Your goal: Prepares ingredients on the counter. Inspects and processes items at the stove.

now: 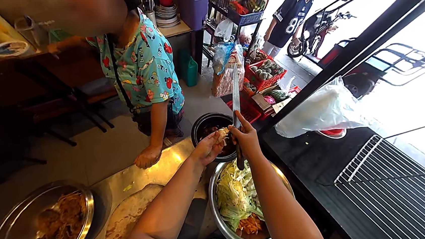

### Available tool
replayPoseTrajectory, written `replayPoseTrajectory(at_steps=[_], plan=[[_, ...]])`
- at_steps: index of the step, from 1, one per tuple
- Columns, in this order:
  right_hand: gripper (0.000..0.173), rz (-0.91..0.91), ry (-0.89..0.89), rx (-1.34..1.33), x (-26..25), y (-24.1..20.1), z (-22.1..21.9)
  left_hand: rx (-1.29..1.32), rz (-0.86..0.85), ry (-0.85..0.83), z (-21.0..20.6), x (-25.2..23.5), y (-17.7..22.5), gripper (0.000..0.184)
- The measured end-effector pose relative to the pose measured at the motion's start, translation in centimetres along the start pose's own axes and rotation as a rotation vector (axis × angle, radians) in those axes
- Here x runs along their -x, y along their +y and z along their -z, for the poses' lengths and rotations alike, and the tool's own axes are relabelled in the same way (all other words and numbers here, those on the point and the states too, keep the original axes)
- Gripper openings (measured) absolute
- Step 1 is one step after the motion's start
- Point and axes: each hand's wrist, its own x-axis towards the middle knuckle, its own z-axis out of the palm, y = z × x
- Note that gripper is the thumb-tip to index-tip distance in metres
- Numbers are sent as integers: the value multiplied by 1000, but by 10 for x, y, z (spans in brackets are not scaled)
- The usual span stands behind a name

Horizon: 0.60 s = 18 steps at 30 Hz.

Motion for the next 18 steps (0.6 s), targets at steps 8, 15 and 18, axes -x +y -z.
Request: replayPoseTrajectory(at_steps=[8,15,18], plan=[[65,-168,-147,249,2,12,10,-127,-49,-59,7,-1,1,21],[54,-128,-172,171,14,16,-1,-134,-8,-19,8,2,0,22],[53,-82,-152,196,16,15,-3,-115,14,-29,4,5,1,24]])
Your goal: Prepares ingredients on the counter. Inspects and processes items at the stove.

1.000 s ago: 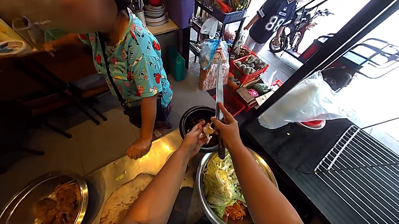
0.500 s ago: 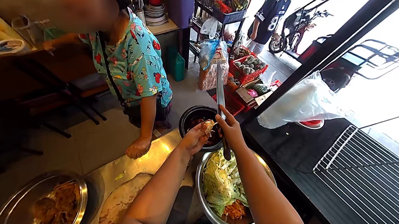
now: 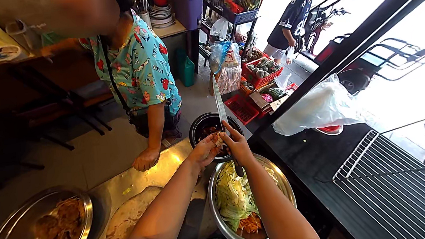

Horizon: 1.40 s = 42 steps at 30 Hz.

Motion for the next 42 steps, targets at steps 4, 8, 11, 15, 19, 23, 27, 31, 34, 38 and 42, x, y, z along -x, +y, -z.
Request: replayPoseTrajectory(at_steps=[4,8,11,15,19,23,27,31,34,38,42], plan=[[50,165,3,179,-2,5,2,-16,22,-19,-3,5,5,24],[51,255,12,236,-1,5,1,-14,23,-28,-8,9,8,22],[50,256,1,214,2,0,-2,-30,5,-13,-11,11,10,22],[49,225,3,193,6,-6,-2,-58,-18,5,-18,13,13,21],[47,191,21,148,7,-6,-4,-66,-24,28,-20,11,10,21],[46,153,20,145,4,-1,-3,-91,-50,53,-16,8,4,22],[44,144,25,112,5,1,-6,-87,-99,86,-18,7,0,24],[45,84,6,25,5,-2,-5,-99,-124,114,-21,3,0,22],[46,30,-13,-25,4,-7,-4,-104,-141,121,-20,-1,-1,23],[45,22,12,-44,3,-7,-6,-129,-176,172,-19,-6,-8,24],[45,-56,13,-133,5,-9,-9,-178,-204,226,-19,-8,-13,24]])
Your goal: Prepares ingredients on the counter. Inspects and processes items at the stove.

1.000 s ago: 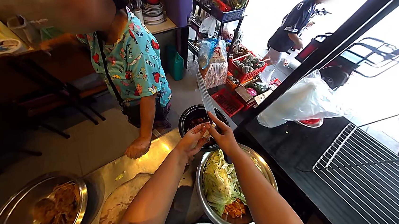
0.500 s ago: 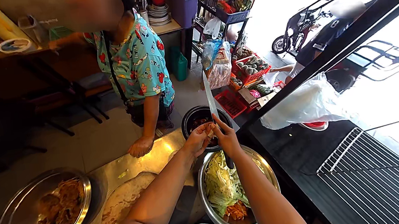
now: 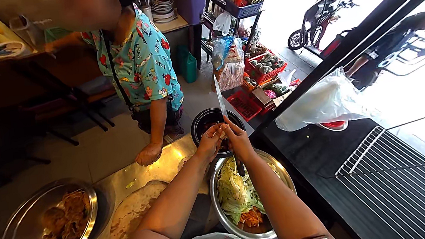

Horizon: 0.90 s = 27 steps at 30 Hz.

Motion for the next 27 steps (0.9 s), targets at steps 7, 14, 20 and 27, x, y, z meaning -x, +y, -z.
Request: replayPoseTrajectory(at_steps=[7,14,20,27], plan=[[44,9,-3,-34,-2,12,5,-48,119,-45,1,-2,9,26],[46,-52,-27,-137,-3,6,-2,-86,20,-3,-1,-5,5,26],[46,-6,1,-115,-1,11,-4,-20,85,-53,2,-1,10,27],[39,197,-22,220,-13,22,13,1,272,-54,1,2,22,27]])
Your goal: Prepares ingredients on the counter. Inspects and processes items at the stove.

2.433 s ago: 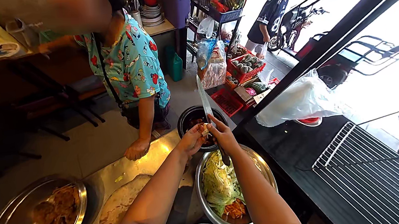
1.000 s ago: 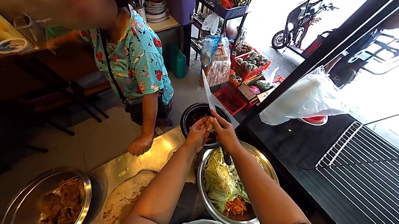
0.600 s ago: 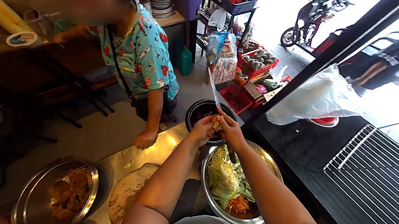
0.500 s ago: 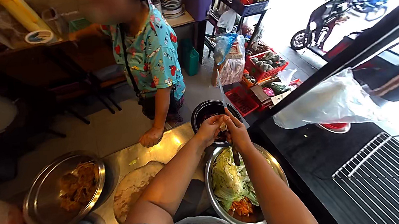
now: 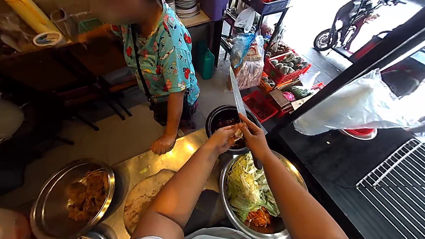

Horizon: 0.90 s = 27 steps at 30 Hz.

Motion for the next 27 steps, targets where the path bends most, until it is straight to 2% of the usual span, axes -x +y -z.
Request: replayPoseTrajectory(at_steps=[3,6,8,12,15,17,20,23,27], plan=[[39,42,41,123,-4,5,1,-88,-113,131,-7,-1,-7,25],[39,121,125,330,-4,6,1,-150,-201,248,-12,-1,-13,31],[40,122,130,356,-3,1,4,-79,-196,198,-8,-1,-13,32],[42,-66,40,-14,-4,-9,3,182,-150,25,8,-2,-12,30],[42,-88,13,-45,-5,-11,0,224,-112,-19,5,-3,-11,24],[41,13,59,127,-7,-7,1,185,-96,-33,2,-3,-11,19],[40,152,123,459,-6,-10,5,51,-113,-60,3,-3,-7,24],[42,113,149,713,-4,-19,7,-55,-132,-20,4,-3,-4,28],[40,93,150,837,-3,-22,4,-157,-142,61,7,-7,-6,27]])
